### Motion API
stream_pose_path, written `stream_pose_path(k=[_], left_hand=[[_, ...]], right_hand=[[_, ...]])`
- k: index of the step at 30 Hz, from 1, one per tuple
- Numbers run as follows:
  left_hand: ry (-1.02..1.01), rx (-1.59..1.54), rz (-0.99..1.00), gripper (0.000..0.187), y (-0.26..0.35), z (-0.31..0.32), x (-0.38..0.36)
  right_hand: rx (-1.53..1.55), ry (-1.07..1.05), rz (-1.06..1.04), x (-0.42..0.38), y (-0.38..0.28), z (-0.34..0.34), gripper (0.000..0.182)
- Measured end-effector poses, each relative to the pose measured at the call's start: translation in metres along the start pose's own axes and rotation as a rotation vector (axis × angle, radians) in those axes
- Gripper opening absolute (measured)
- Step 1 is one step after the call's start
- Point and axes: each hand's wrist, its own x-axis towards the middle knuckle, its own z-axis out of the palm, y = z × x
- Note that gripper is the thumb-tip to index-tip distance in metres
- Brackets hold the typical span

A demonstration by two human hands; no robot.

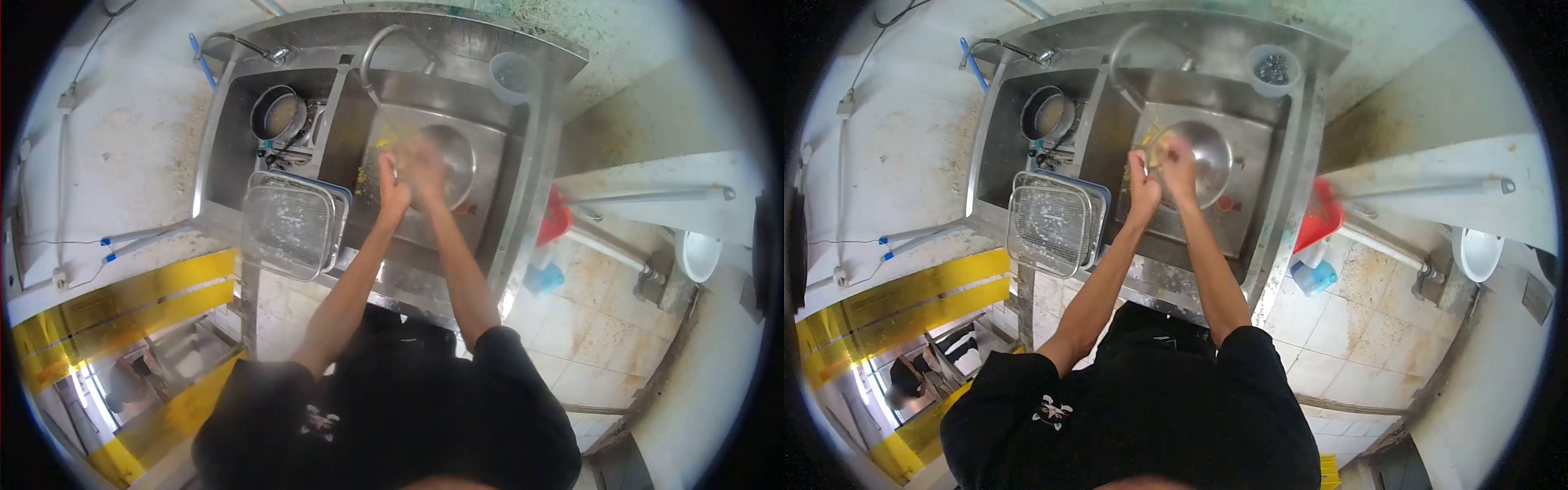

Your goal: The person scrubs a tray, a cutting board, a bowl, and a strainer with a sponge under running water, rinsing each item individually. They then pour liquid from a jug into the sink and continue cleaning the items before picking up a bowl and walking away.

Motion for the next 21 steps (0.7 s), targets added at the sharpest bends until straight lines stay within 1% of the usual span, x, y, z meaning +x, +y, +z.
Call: stream_pose_path(k=[1,2,3,4,5,6,7,8,9,10,11,12,14,15,16,18,19,20,21], left_hand=[[0.088,-0.181,-0.064,0.044,0.02,-0.003,0.003],[0.084,-0.174,-0.059,0.044,0.031,-0.016,0.001],[-0.026,-0.408,-0.228,0.055,0.037,-0.033,0.002],[-0.14,-0.638,-0.404,0.067,0.04,-0.042,0.001],[-0.104,-0.566,-0.488,0.077,0.016,-0.042,-0.002],[-0.113,-0.561,-0.485,0.077,0.011,-0.042,-0.002],[-0.133,-0.569,-0.498,0.075,0.006,-0.041,-0.001],[-0.147,-0.576,-0.519,0.073,0.002,-0.041,-0.003],[-0.143,-0.576,-0.523,0.073,-0.002,-0.045,-0.006],[-0.175,-0.584,-0.584,0.073,-0.006,-0.05,-0.002],[-0.208,-0.589,-0.652,0.073,-0.008,-0.056,-0.003],[-0.205,-0.585,-0.658,0.073,0.003,-0.055,-0.012],[-0.117,-0.644,-0.672,0.071,0.023,-0.043,-0.027],[-0.129,-0.6,-0.596,0.068,0.016,-0.04,-0.032],[-0.134,-0.602,-0.592,0.068,0.017,-0.036,-0.031],[-0.108,-0.621,-0.627,0.067,0.028,-0.036,-0.032],[-0.122,-0.591,-0.558,0.067,0.031,-0.039,-0.028],[-0.133,-0.594,-0.552,0.067,0.037,-0.042,-0.023],[-0.183,-0.552,-0.479,0.067,0.042,-0.045,-0.023]], right_hand=[[0.058,-0.196,-0.04,-0.007,-0.004,0.004,0.025],[0.111,-0.394,-0.075,-0.015,-0.008,0.006,0.023],[0.115,-0.395,-0.081,-0.015,-0.013,0.009,0.023],[0.033,-0.267,-0.126,-0.015,-0.017,0.011,0.02],[-0.049,-0.135,-0.162,-0.02,-0.022,0.014,0.016],[-0.13,0.002,-0.206,-0.02,-0.034,0.017,0.013],[-0.08,0.118,-0.183,-0.025,-0.044,0.022,0.01],[-0.08,0.121,-0.183,-0.03,-0.043,0.021,0.01],[0.005,-0.036,-0.198,-0.036,-0.039,0.021,0.01],[0.094,-0.193,-0.219,-0.038,-0.038,0.023,0.011],[-0.004,-0.386,-0.272,-0.039,-0.048,0.016,0.011],[-0.001,-0.388,-0.266,-0.042,-0.044,0.017,0.011],[-0.405,0.007,-0.369,-0.033,-0.042,0.022,0.021],[-0.302,0.196,-0.416,-0.029,-0.045,0.022,0.013],[-0.302,0.201,-0.42,-0.028,-0.045,0.021,0.013],[-0.256,0.142,-0.319,-0.033,-0.033,0.022,0.011],[-0.194,-0.091,-0.262,-0.04,-0.027,0.02,0.01],[-0.196,-0.081,-0.269,-0.041,-0.031,0.018,0.01],[-0.177,-0.012,-0.332,-0.042,-0.04,0.014,0.009]])
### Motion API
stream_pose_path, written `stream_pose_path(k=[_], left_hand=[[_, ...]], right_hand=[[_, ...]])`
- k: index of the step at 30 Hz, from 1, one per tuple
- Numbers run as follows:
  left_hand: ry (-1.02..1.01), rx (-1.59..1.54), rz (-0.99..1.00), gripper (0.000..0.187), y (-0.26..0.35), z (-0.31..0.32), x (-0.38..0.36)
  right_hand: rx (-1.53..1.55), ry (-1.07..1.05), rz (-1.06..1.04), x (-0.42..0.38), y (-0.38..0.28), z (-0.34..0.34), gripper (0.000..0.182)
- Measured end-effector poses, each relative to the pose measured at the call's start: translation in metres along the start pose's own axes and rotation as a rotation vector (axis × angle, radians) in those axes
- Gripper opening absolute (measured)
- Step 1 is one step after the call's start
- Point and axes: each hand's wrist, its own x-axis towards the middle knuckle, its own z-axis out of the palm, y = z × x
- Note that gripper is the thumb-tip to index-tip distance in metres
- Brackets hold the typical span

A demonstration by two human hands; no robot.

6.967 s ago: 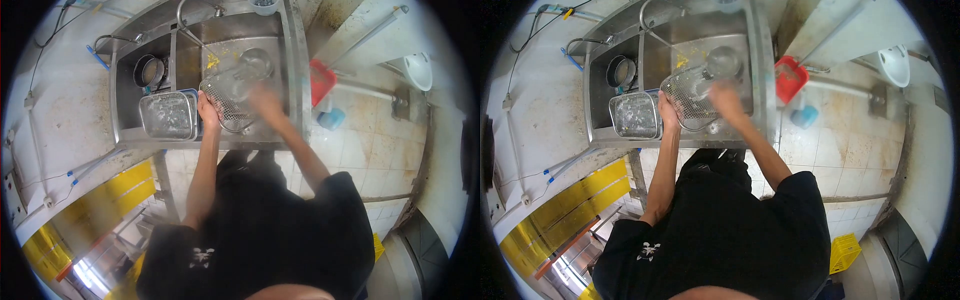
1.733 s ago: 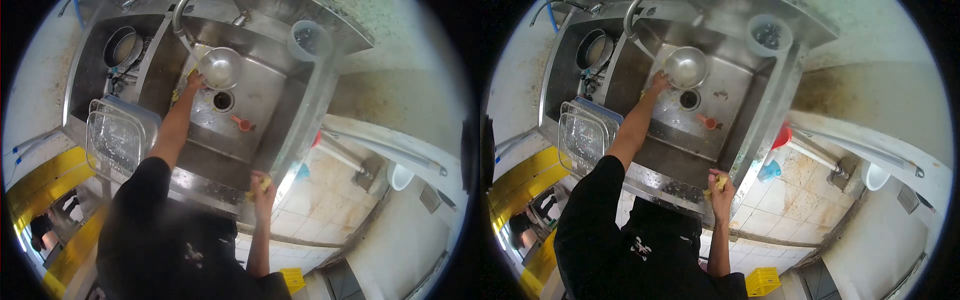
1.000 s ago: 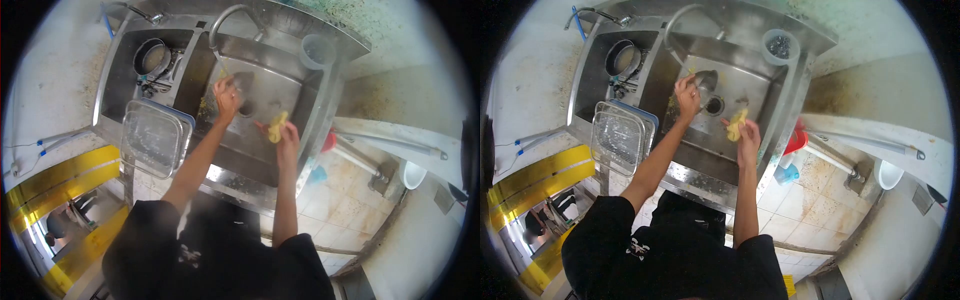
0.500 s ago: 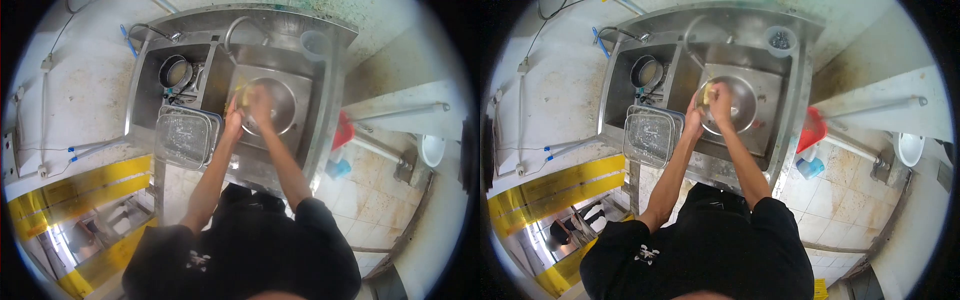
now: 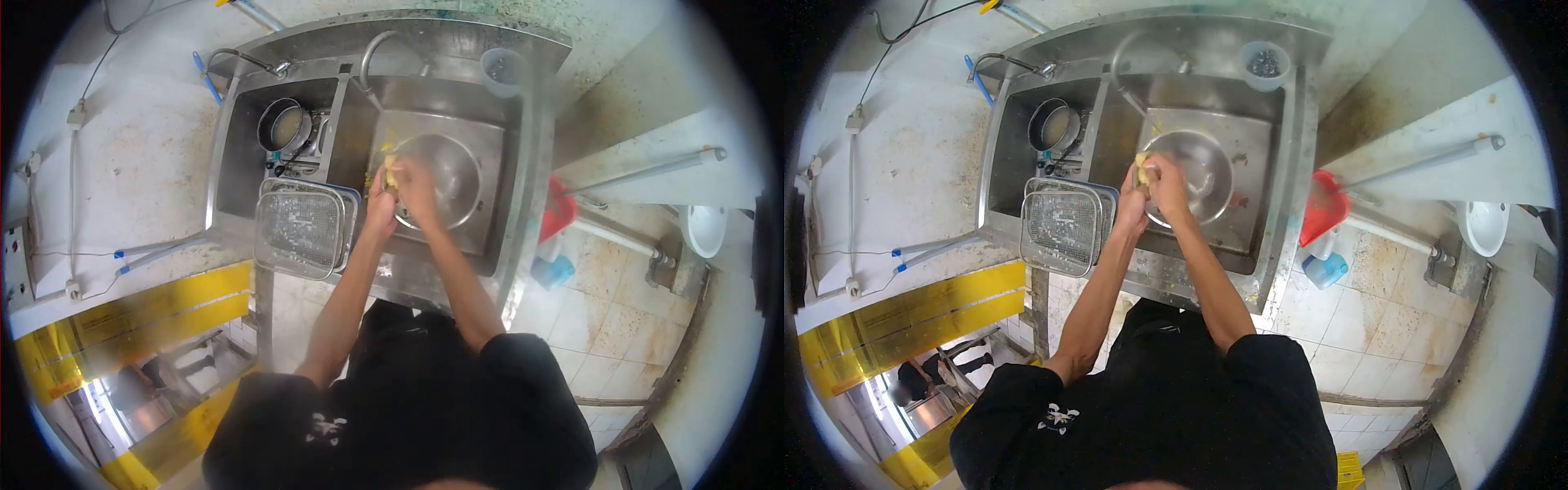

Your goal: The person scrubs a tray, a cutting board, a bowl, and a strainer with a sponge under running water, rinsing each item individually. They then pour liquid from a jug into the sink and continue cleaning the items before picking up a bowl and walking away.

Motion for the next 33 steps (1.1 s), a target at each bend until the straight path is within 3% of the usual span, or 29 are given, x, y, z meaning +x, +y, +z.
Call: stream_pose_path(k=[1,2,6,9,11,13,15,17,19,21,22,25,26,30,31,33], left_hand=[[-0.044,0.053,0.051,0.068,0.0,0.001,-0.004],[0.074,-0.027,-0.078,0.063,-0.003,0.002,-0.004],[-0.085,-0.182,-0.036,0.07,-0.007,-0.002,0.008],[-0.036,-0.109,-0.131,0.067,-0.004,-0.005,-0.004],[-0.05,-0.126,-0.093,0.067,-0.002,0.005,-0.003],[0.052,-0.189,-0.111,0.072,-0.004,0.007,0.002],[-0.007,-0.151,-0.026,0.075,-0.005,-0.005,0.01],[-0.078,-0.191,-0.109,0.07,-0.007,-0.009,0.004],[-0.1,-0.287,-0.051,0.061,0.02,0.01,0.0],[-0.137,-0.669,-0.102,0.041,0.035,0.01,-0.012],[-0.085,-0.636,-0.106,0.035,0.032,0.005,-0.005],[-0.048,-0.448,0.022,0.037,0.032,-0.004,0.009],[0.072,-0.347,-0.009,0.044,0.032,-0.006,0.011],[0.027,-0.428,0.089,0.045,0.053,0.013,0.006],[0.026,-0.432,0.09,0.045,0.048,0.013,0.01],[0.033,-0.023,0.341,0.037,0.048,0.025,0.009]], right_hand=[[0.004,0.065,-0.055,0.0,-0.007,-0.006,0.008],[-0.069,0.228,0.065,0.009,-0.014,-0.008,0.006],[0.048,0.179,0.06,0.012,-0.024,-0.005,0.008],[-0.116,0.068,-0.026,0.017,-0.025,-0.013,0.018],[-0.118,0.199,-0.051,0.028,-0.022,-0.012,0.019],[-0.096,-0.21,-0.068,0.01,-0.022,-0.01,0.019],[-0.077,-0.227,-0.089,0.014,-0.046,-0.017,0.016],[0.087,0.048,0.085,0.02,-0.045,-0.015,0.013],[0.027,0.05,0.076,0.021,-0.053,-0.003,0.012],[-0.089,-0.114,0.124,0.001,-0.061,-0.001,0.014],[-0.095,-0.214,0.006,-0.001,-0.063,-0.005,0.016],[-0.222,-0.334,-0.048,-0.006,-0.073,-0.008,0.018],[-0.326,-0.377,-0.044,-0.007,-0.067,-0.007,0.019],[-0.661,-0.615,0.028,0.009,-0.052,-0.039,0.018],[-0.664,-0.615,0.025,0.006,-0.042,-0.035,0.018],[-0.53,-0.293,-0.065,0.001,-0.041,-0.03,0.014]])
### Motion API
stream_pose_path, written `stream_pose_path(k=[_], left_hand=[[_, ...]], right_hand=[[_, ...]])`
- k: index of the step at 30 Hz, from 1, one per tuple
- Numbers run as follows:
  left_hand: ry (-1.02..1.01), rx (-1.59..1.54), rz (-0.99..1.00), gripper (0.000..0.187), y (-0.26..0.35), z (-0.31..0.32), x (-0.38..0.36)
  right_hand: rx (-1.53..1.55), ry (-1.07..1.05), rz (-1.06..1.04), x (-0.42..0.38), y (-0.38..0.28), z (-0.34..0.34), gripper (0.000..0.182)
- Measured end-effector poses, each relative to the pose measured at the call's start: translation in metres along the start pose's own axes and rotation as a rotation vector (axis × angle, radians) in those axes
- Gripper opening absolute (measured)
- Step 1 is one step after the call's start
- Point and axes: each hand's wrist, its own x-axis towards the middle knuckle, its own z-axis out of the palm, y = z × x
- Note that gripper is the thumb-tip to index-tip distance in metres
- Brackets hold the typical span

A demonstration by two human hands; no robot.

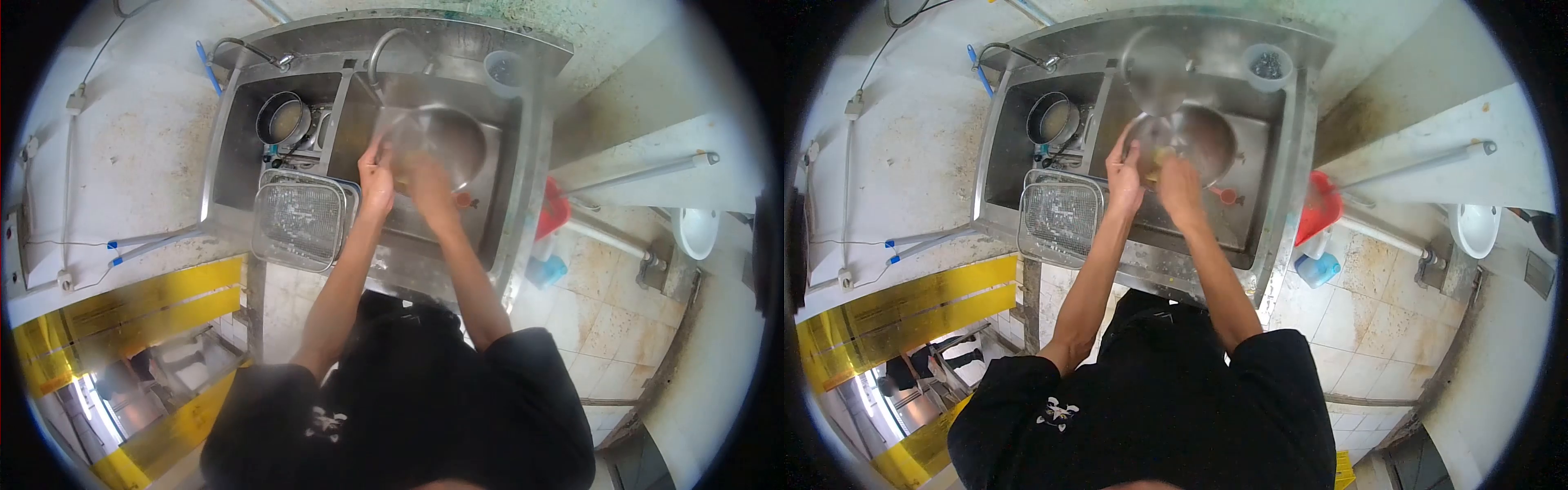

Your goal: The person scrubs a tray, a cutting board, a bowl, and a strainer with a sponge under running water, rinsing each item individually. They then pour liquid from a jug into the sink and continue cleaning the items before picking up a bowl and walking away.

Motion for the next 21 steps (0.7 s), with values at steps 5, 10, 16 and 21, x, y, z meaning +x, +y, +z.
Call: stream_pose_path(k=[5,10,16,21], left_hand=[[-0.153,0.267,0.261,0.04,0.037,0.016,0.012],[-0.425,0.709,0.793,0.053,0.054,0.024,0.028],[-0.31,0.731,0.705,0.057,0.077,0.025,0.02],[-0.228,0.5,0.505,0.062,0.078,0.037,0.024]], right_hand=[[0.657,0.132,0.088,0.007,-0.03,-0.009,0.015],[0.473,0.222,-0.103,0.033,-0.013,0.015,0.013],[0.53,0.265,-0.175,0.058,0.003,0.008,0.022],[0.557,0.157,-0.091,0.042,-0.048,-0.029,0.02]])
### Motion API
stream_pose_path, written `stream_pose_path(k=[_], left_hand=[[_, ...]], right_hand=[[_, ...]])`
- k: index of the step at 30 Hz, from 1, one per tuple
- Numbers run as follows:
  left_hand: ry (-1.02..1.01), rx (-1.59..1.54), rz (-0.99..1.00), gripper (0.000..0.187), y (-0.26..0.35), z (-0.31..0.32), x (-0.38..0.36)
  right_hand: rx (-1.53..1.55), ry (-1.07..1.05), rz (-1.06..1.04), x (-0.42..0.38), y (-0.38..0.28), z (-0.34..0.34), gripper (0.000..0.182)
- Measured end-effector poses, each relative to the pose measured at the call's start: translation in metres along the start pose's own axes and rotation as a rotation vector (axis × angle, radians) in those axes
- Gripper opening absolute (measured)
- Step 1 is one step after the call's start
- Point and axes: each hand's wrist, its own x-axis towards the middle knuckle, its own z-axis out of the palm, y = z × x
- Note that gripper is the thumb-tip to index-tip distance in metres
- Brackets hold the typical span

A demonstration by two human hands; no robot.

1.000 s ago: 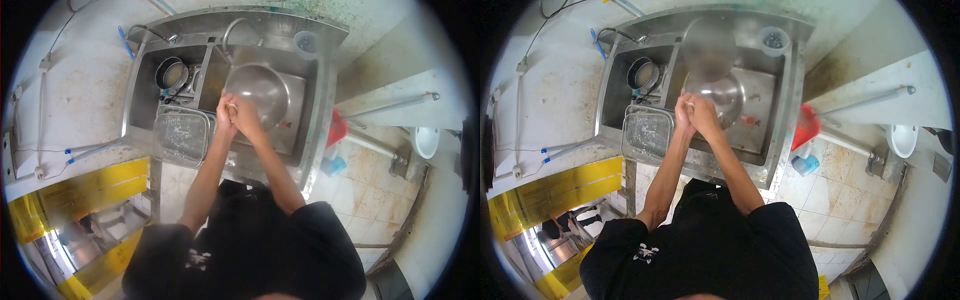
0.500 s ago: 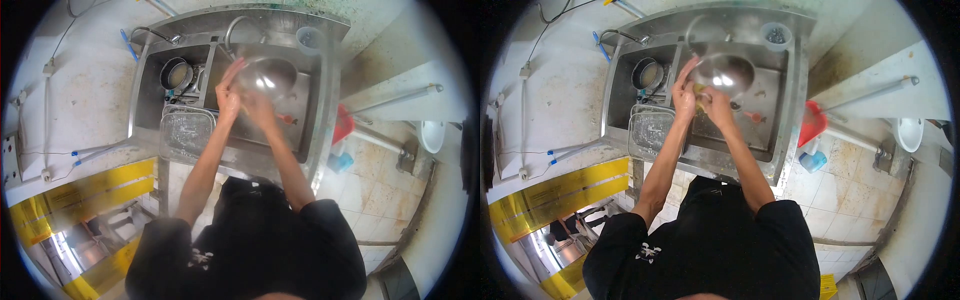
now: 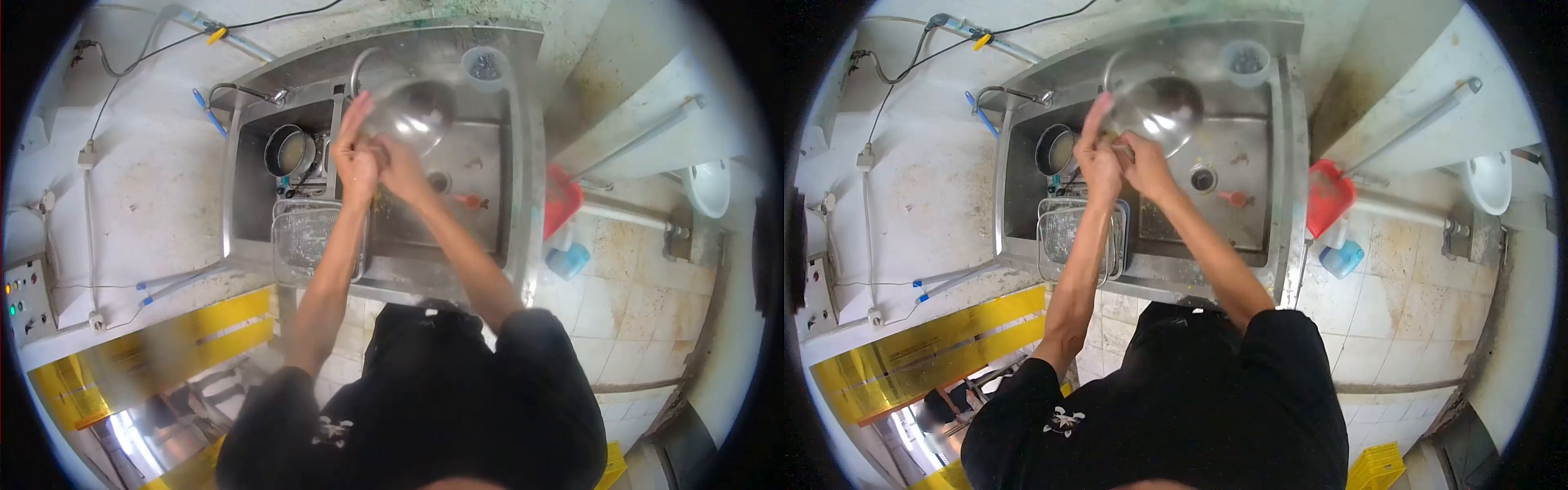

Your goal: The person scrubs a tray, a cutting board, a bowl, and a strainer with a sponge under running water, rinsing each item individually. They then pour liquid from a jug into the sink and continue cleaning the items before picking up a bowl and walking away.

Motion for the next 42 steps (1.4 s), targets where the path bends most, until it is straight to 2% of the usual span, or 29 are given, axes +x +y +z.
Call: stream_pose_path(k=[1,2,4,5,7,8,9,11,12,13,15,17,19,21,22,24,25,27,28,30,31,33,34,36,37,39,40,41,42], left_hand=[[0.023,-0.076,-0.033,0.064,0.0,-0.007,0.002],[0.052,-0.154,-0.056,0.067,0.0,-0.011,0.006],[0.043,-0.066,-0.069,0.067,0.006,-0.006,0.002],[0.046,0.018,-0.08,0.067,0.008,0.0,0.001],[0.05,-0.095,-0.105,0.064,-0.005,0.009,0.008],[0.063,-0.143,-0.141,0.062,-0.011,0.012,0.014],[0.075,-0.182,-0.2,0.06,-0.01,0.009,0.011],[0.124,-0.303,-0.261,0.054,-0.008,0.0,0.005],[0.109,-0.233,-0.264,0.052,-0.01,-0.002,0.001],[0.088,-0.166,-0.263,0.049,-0.011,-0.002,-0.001],[0.079,-0.191,-0.294,0.052,-0.012,0.008,-0.002],[0.13,-0.394,-0.531,0.055,-0.01,0.018,-0.014],[0.09,-0.338,-0.456,0.058,-0.026,0.025,-0.018],[0.192,-0.315,-0.517,0.065,-0.016,0.026,-0.017],[0.193,-0.411,-0.491,0.063,-0.027,0.017,-0.015],[0.2,-0.51,-0.495,0.058,-0.018,0.006,-0.01],[0.213,-0.604,-0.502,0.053,-0.014,0.0,-0.012],[0.253,-0.526,-0.532,0.062,-0.019,0.009,-0.025],[0.242,-0.514,-0.517,0.064,-0.021,0.015,-0.029],[0.164,-0.465,-0.522,0.066,-0.029,0.026,-0.033],[0.159,-0.463,-0.527,0.066,-0.032,0.026,-0.038],[0.026,-0.267,-0.498,0.067,-0.043,0.026,-0.035],[0.051,-0.223,-0.533,0.069,-0.048,0.025,-0.036],[0.025,-0.386,-0.599,0.07,-0.049,0.009,-0.036],[0.003,-0.542,-0.664,0.071,-0.05,0.001,-0.04],[0.03,-0.613,-0.694,0.071,-0.039,-0.002,-0.045],[0.065,-0.511,-0.576,0.07,-0.04,-0.003,-0.046],[0.099,-0.411,-0.456,0.069,-0.041,-0.002,-0.047],[0.104,-0.415,-0.457,0.069,-0.028,0.005,-0.049]], right_hand=[[0.044,-0.104,-0.006,0.005,0.007,-0.006,0.021],[0.047,-0.094,-0.01,0.016,0.02,-0.012,0.021],[-0.573,-0.081,0.106,0.027,0.053,-0.019,0.021],[-0.578,-0.081,0.098,0.029,0.06,-0.013,0.021],[-0.386,0.029,-0.003,0.032,0.065,0.004,0.024],[-0.136,0.071,0.002,0.018,0.029,0.003,0.029],[-0.135,0.072,0.016,0.01,0.037,0.001,0.029],[-0.205,-0.266,-0.336,0.007,0.066,-0.021,0.029],[-0.308,-0.401,0.013,0.011,0.064,-0.039,0.024],[-0.312,-0.396,0.014,0.017,0.06,-0.046,0.024],[-0.765,0.092,-0.1,0.034,0.041,-0.061,0.021],[-0.682,0.166,-0.017,0.041,0.031,-0.046,0.019],[-0.592,0.253,0.058,0.043,0.022,-0.034,0.016],[-0.116,-0.141,-0.071,0.028,0.014,-0.027,0.017],[-0.121,-0.143,-0.07,0.023,0.025,-0.028,0.017],[-0.255,-0.515,-0.273,0.014,0.052,-0.037,0.02],[-0.251,-0.524,-0.277,0.013,0.058,-0.043,0.02],[-0.85,-0.189,-0.077,0.015,0.051,-0.057,0.023],[-0.856,-0.187,-0.082,0.023,0.046,-0.057,0.023],[-0.676,0.133,0.03,0.037,0.035,-0.047,0.031],[-0.676,0.135,0.036,0.033,0.034,-0.037,0.031],[-0.444,0.169,-0.004,0.033,0.036,-0.018,0.04],[-0.448,0.174,-0.002,0.025,0.038,-0.012,0.04],[0.312,-0.122,0.096,0.009,0.037,-0.005,0.037],[0.312,-0.126,0.097,0.008,0.041,-0.013,0.037],[-0.024,-0.836,0.224,0.005,0.049,-0.045,0.035],[-0.02,-0.842,0.226,0.003,0.054,-0.049,0.035],[-0.497,-0.739,0.173,0.001,0.061,-0.052,0.033],[-0.969,-0.605,0.11,0.0,0.06,-0.056,0.03]])
